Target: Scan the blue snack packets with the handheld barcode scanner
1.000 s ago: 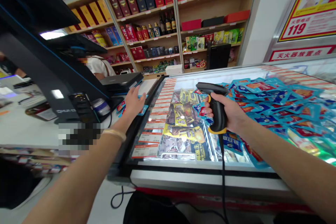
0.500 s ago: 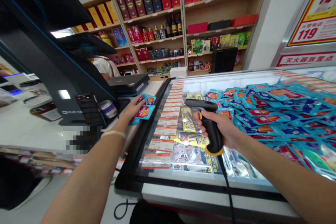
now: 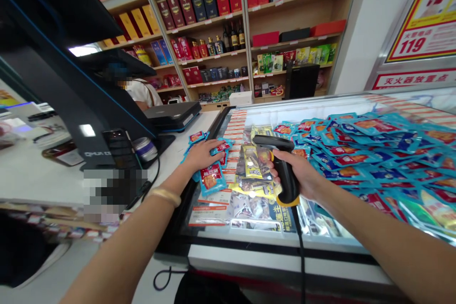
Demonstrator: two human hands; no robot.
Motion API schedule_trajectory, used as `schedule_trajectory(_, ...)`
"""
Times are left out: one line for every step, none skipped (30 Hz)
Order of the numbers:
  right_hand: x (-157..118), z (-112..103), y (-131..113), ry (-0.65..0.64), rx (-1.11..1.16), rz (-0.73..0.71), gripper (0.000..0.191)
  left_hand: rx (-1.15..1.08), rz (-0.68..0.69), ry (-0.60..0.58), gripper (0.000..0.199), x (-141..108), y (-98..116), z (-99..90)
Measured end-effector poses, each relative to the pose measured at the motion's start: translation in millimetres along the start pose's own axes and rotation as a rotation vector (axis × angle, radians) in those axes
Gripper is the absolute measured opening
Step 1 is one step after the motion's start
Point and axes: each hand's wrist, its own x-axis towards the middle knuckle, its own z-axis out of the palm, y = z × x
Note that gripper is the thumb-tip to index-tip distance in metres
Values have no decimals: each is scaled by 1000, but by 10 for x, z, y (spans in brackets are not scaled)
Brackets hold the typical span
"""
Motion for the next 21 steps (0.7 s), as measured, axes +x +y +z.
schedule_trajectory(1,4,-5,-8,7,-1,17,48,-10,-20,57,-35,54,-1)
schedule_trajectory(0,8,-10,-17,13,-4,17,87,-20,-37,59,-74,111,2)
schedule_trajectory(-3,11,-16,-21,16,-9,17,114,-25,-46,60,-114,171,9)
schedule_trajectory(-6,13,-20,-20,18,-13,17,130,-22,-49,61,-153,235,23)
schedule_trajectory(-8,14,-24,-18,17,-14,17,136,-14,-46,62,-188,301,40)
schedule_trajectory(-10,12,-26,-14,17,-14,17,129,-4,-41,63,-215,363,57)
schedule_trajectory(-11,9,-26,-12,16,-14,17,110,3,-36,63,-231,419,72)
schedule_trajectory(-10,5,-25,-9,15,-16,17,81,4,-28,63,-231,460,79)
schedule_trajectory(-8,0,-23,-8,14,-18,17,40,0,-5,62,-213,481,75)
schedule_trajectory(-5,-5,-20,-6,11,-22,18,-3,-10,39,59,-178,478,57)
schedule_trajectory(0,-9,-17,-3,9,-25,18,-41,-32,107,57,-127,449,27)
schedule_trajectory(5,-12,-13,-1,8,-28,18,-60,-76,193,56,-63,392,-12)
schedule_trajectory(9,-14,-8,-1,7,-29,18,-66,-137,283,56,9,312,-55)
schedule_trajectory(13,-14,-4,-1,6,-29,18,-42,-228,355,58,85,213,-95)
schedule_trajectory(16,-13,-1,2,4,-29,18,0,-345,390,63,158,102,-126)
schedule_trajectory(18,-10,2,6,2,-28,18,16,-451,371,72,226,-13,-143)
schedule_trajectory(18,-6,3,10,-1,-22,18,-1,-537,312,80,286,-125,-143)
schedule_trajectory(16,0,3,14,-3,-14,19,-32,-601,243,86,335,-225,-128)
schedule_trajectory(13,6,1,18,-2,-4,19,-63,-631,173,89,373,-310,-101)
schedule_trajectory(9,13,-2,18,0,5,18,-93,-630,115,89,400,-377,-66)
schedule_trajectory(4,19,-6,15,2,12,18,-119,-600,80,87,416,-425,-30)
